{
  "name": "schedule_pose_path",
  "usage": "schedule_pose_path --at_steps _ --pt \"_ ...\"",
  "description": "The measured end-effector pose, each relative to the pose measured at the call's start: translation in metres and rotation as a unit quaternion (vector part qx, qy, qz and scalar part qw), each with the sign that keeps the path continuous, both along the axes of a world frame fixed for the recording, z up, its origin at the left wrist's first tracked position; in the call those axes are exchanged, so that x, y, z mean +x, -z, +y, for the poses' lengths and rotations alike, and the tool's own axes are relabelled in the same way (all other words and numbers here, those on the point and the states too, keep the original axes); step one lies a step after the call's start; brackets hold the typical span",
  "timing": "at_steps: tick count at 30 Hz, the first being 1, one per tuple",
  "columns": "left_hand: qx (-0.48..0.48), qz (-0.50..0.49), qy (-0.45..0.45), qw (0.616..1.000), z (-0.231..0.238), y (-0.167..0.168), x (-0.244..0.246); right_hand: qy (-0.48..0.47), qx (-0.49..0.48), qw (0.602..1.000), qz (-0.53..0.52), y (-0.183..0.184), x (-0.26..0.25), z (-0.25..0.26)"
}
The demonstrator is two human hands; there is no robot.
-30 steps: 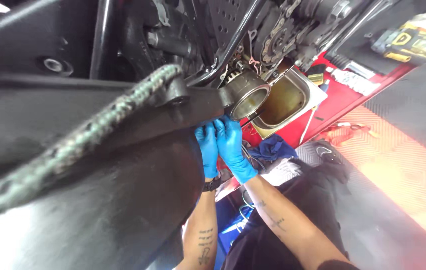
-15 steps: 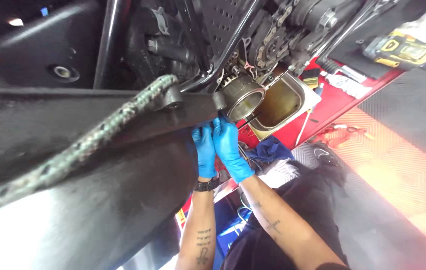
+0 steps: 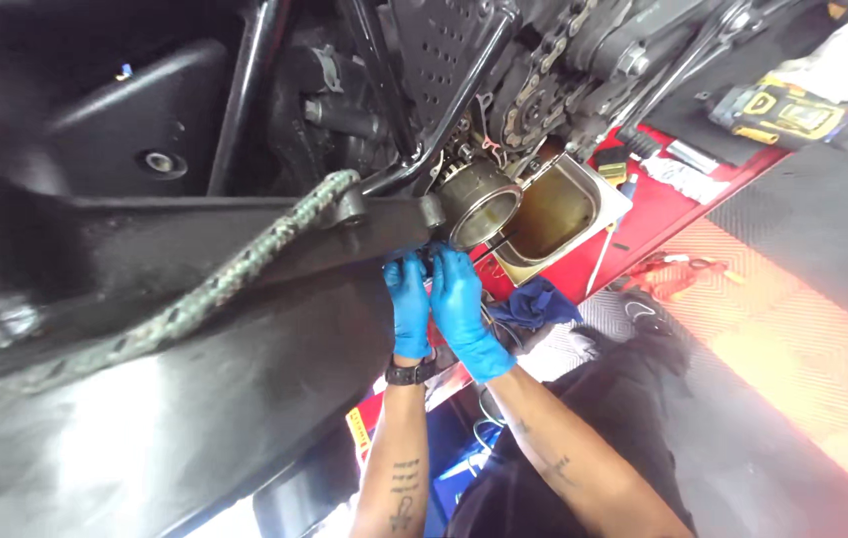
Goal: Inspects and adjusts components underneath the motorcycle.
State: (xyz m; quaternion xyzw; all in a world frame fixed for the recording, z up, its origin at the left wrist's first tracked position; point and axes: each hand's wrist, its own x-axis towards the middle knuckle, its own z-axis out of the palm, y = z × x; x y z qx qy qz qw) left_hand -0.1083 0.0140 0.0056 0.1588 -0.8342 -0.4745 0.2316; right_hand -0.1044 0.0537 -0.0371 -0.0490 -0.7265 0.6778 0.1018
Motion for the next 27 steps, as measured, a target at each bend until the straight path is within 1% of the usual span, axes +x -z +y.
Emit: schedule_pose_path --at_steps 5,9,11,13,15,16,17,19,21,23,24,25,26,27 --pt "-0.001 -0.010 -0.010 1.000 0.002 -0.002 0.002 0.037 -0.029 0.998 0.033 0.006 0.003 -0.006" --pt "0.028 -0.009 -0.019 0.999 0.009 -0.007 0.000 0.078 -0.079 0.992 0.054 0.015 0.002 -0.014" --pt "0.025 0.001 -0.022 0.999 0.010 -0.007 -0.001 0.081 -0.091 0.991 0.051 0.014 0.000 -0.016" --pt "-0.001 -0.007 -0.033 0.999 0.013 -0.008 0.001 0.055 -0.093 0.994 0.018 0.007 -0.003 -0.012" --pt "-0.046 -0.026 -0.030 0.998 0.013 -0.010 0.005 -0.012 -0.102 0.994 -0.040 -0.002 -0.007 -0.002" --pt "-0.084 -0.036 -0.021 0.996 0.014 -0.012 0.007 -0.058 -0.120 0.988 -0.075 -0.006 -0.011 0.004" --pt "-0.148 -0.046 -0.009 0.988 0.012 -0.012 0.011 -0.104 -0.149 0.977 -0.109 -0.010 -0.014 0.009" --pt "-0.307 -0.064 0.008 0.949 0.008 -0.013 0.019 -0.162 -0.234 0.945 -0.164 -0.011 -0.020 0.016" --pt "-0.403 -0.048 0.030 0.913 0.001 -0.012 0.023 -0.168 -0.331 0.903 -0.218 -0.012 -0.023 0.020" --pt "-0.429 -0.042 0.023 0.902 -0.008 -0.008 0.027 -0.145 -0.406 0.872 -0.233 -0.015 -0.022 0.020" --pt "-0.428 -0.045 0.003 0.902 -0.005 -0.008 0.028 -0.129 -0.425 0.870 -0.216 -0.016 -0.019 0.018" --pt "-0.418 -0.062 -0.022 0.906 0.002 -0.011 0.028 -0.108 -0.414 0.884 -0.189 -0.015 -0.015 0.015" --pt "-0.405 -0.076 -0.044 0.910 0.010 -0.014 0.026 -0.078 -0.371 0.913 -0.154 -0.011 -0.012 0.010" --pt "-0.381 -0.079 -0.059 0.919 0.018 -0.017 0.023 -0.043 -0.297 0.947 -0.117 -0.006 -0.008 0.004"
